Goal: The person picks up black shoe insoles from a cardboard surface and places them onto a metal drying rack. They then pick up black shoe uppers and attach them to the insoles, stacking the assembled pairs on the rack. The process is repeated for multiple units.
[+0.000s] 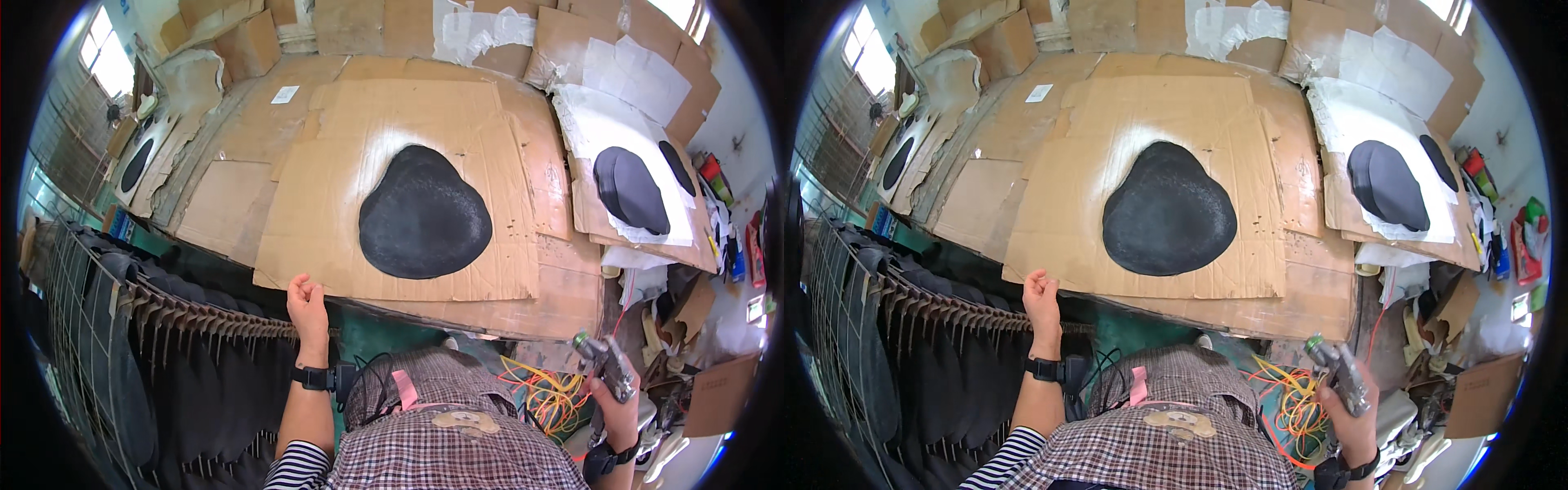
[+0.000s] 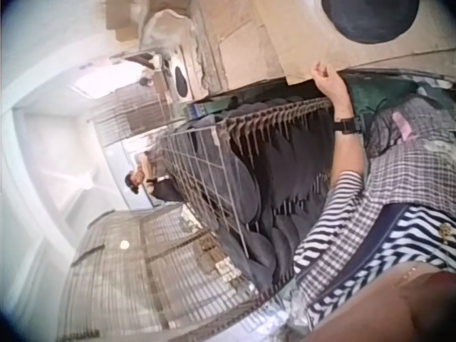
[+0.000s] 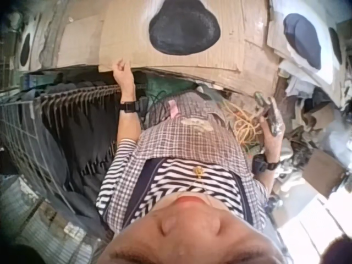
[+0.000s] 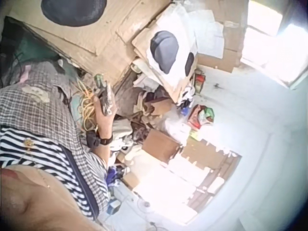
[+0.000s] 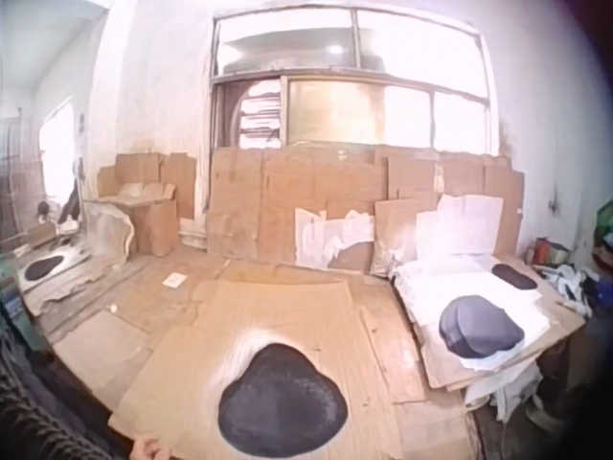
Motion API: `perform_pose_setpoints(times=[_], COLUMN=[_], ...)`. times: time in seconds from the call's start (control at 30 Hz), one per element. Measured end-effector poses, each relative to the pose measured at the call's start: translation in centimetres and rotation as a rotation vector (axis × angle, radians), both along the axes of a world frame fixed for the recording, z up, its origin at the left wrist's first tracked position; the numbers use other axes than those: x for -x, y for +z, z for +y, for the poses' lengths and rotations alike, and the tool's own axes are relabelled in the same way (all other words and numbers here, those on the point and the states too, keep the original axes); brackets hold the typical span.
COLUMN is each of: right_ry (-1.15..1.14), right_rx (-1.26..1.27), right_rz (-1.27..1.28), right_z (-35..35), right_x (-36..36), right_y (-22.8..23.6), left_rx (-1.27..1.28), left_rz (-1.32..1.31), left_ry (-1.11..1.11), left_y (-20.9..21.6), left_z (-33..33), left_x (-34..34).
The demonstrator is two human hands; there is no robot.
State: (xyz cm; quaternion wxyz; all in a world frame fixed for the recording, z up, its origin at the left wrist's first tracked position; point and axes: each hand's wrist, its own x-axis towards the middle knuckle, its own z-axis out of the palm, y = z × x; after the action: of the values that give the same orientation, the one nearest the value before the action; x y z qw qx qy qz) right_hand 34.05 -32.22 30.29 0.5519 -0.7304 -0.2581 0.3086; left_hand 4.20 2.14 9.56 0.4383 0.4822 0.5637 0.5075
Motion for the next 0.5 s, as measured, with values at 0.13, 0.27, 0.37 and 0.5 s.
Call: perform_pose_setpoints(times=[0.13,0.27,0.37,0.5], right_ry=[0.203,0.235,0.141,-0.046], right_rx=[0.078,-0.008,-0.135,-0.092], right_rz=[0.083,0.187,0.163,0.051], right_z=[0.0,2.9,5.3,6.0], right_x=[-0.1,0.4,-0.3,-1.6], right_y=[-0.1,-0.7,-1.6,-0.8], left_rx=[0.069,0.117,0.17,0.24], left_rz=[-0.014,0.037,0.117,0.166], left_ry=[-0.037,-0.067,-0.108,-0.136], left_y=[-1.4,-4.4,-6.0,-8.0], left_z=[0.2,0.2,-0.2,-0.6], left_x=[-0.9,-1.5,-1.9,-2.2])
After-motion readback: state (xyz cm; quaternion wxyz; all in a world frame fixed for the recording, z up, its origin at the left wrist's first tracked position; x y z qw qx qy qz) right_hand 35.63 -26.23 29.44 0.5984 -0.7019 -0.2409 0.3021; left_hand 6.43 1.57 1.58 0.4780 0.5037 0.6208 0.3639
